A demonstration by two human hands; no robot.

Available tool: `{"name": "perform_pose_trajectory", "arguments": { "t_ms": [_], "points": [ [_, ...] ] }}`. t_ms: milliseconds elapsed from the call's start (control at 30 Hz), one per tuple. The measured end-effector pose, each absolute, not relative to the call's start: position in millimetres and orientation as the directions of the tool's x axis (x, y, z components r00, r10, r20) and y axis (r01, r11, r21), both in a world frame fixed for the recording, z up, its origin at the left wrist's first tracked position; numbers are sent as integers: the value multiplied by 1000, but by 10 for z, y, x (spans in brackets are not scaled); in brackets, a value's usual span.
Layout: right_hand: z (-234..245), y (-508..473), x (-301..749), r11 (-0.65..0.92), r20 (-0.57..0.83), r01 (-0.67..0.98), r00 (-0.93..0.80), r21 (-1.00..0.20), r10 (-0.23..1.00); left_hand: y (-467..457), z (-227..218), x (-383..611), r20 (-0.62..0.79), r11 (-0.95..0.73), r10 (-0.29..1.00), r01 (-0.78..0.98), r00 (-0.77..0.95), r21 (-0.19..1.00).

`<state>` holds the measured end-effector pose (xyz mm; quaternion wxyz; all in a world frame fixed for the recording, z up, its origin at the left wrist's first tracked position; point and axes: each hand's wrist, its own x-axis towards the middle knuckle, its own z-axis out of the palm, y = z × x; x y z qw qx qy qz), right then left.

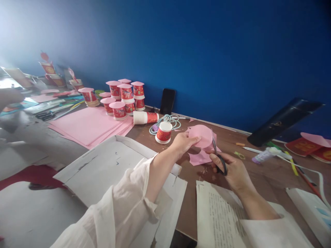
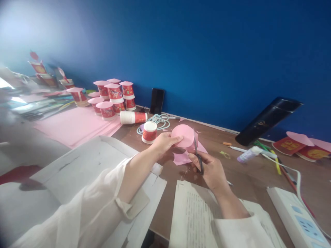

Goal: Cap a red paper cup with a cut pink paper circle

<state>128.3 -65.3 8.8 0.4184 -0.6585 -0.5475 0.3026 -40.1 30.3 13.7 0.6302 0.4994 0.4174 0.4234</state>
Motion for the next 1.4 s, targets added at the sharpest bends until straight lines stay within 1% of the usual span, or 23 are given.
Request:
{"name": "perform_pose_trajectory", "arguments": {
  "t_ms": [167, 567, 800, 1133, 1300, 1400],
  "points": [
    [101, -640, 1306, -62, 53, 470, 227, -881, 972, 300, 149, -407, -120, 158, 940, -97, 319, 983],
    [101, -647, 1295, -56, 56, 422, 247, -905, 967, 311, 114, -394, -113, 194, 931, -209, 346, 958],
    [141, -666, 1270, -97, 22, 398, 283, -912, 959, 321, 118, -389, -155, 242, 932, -245, 328, 939],
    [117, -651, 1252, -77, 46, 405, 284, -911, 958, 338, 100, -380, -171, 261, 936, -281, 307, 924],
    [156, -662, 1215, -78, 39, 389, 283, -918, 958, 340, 109, -363, -239, 327, 934, -370, 264, 869],
    [167, -660, 1184, -100, 19, 391, 290, -915, 957, 297, 135, -320, -311, 394, 918, -466, 246, 792]
  ]
}}
